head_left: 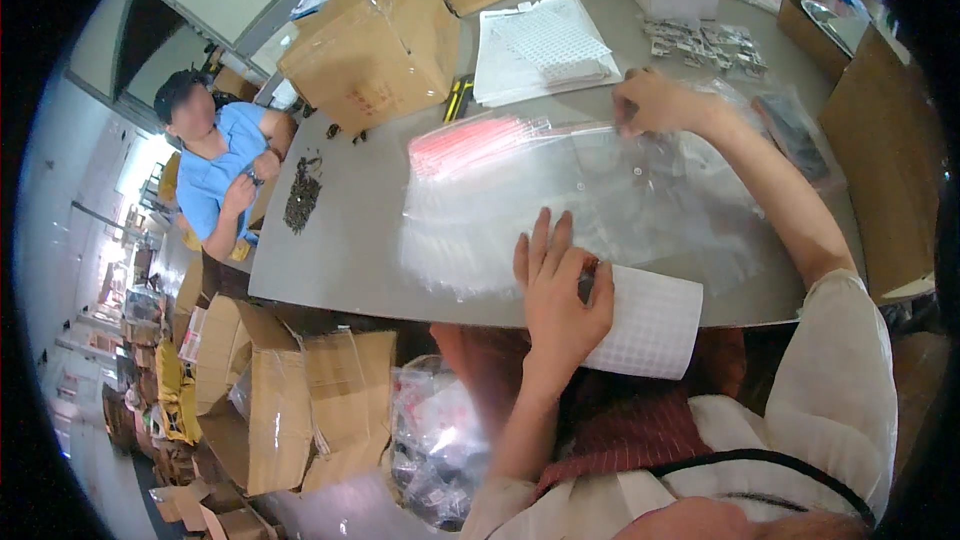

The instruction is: The person peels adhesive labels from a sheet and applies them to small plastic bags, then places the labeled bags into a cardboard box.

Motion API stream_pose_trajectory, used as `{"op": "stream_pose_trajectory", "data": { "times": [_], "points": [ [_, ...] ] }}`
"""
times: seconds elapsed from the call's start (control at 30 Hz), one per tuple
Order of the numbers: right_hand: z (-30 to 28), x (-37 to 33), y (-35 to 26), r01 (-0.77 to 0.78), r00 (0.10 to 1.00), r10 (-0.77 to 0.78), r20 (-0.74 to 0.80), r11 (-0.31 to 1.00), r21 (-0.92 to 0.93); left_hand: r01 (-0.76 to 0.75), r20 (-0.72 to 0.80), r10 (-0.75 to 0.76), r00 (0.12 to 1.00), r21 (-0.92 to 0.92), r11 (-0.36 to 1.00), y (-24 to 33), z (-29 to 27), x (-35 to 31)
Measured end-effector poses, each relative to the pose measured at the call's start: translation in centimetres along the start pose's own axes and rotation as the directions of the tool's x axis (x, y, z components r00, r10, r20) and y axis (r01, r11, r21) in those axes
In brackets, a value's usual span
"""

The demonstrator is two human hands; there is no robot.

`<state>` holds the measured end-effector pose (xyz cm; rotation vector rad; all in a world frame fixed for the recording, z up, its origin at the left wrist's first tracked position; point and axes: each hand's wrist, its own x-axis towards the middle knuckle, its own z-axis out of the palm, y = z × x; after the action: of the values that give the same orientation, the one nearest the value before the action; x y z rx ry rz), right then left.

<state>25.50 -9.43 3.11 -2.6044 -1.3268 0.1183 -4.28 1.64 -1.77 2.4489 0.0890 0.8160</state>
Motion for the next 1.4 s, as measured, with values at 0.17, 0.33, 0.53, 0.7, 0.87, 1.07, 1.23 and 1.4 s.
{"op": "stream_pose_trajectory", "data": {
  "times": [0.17,0.33,0.53,0.7,0.87,1.07,1.23,1.4],
  "points": [
    [-0.6,0.4,-1.2,0.129,0.987,-0.150,0.053,0.950,0.285,0.029,0.013,-0.031,0.999,0.112,0.993,0.5,0.0,0.1],
    [3.1,0.7,-2.6,0.302,0.949,-0.260,-0.175,0.911,0.280,0.056,0.045,-0.057,0.997,0.006,0.998,0.1,0.1,0.0],
    [3.8,1.2,-2.8,0.243,0.970,-0.226,-0.091,0.909,0.338,0.005,0.076,-0.007,0.997,0.029,1.000,0.1,0.2,-0.2],
    [2.7,1.2,-3.0,0.418,0.889,-0.232,-0.395,0.766,0.488,-0.049,0.003,0.049,0.999,-0.070,0.996,0.2,-0.2,0.1],
    [-2.2,1.0,-3.7,0.552,0.823,-0.186,-0.536,0.478,0.683,-0.084,0.126,0.126,0.984,-0.294,0.952,2.2,0.4,1.2],
    [-8.1,-2.3,-1.0,0.291,0.944,0.048,-0.326,0.345,0.892,-0.241,0.330,0.401,0.854,-0.432,0.869,5.4,3.3,2.4],
    [-8.9,-6.1,3.0,0.004,0.997,0.049,-0.054,0.700,0.714,-0.140,0.442,0.346,0.828,-0.434,0.890,4.4,4.7,2.2],
    [-8.6,-12.4,3.1,-0.255,0.961,0.253,0.108,0.668,0.699,-0.127,0.383,0.296,0.875,-0.409,0.904,4.4,4.5,1.8]
  ]
}}
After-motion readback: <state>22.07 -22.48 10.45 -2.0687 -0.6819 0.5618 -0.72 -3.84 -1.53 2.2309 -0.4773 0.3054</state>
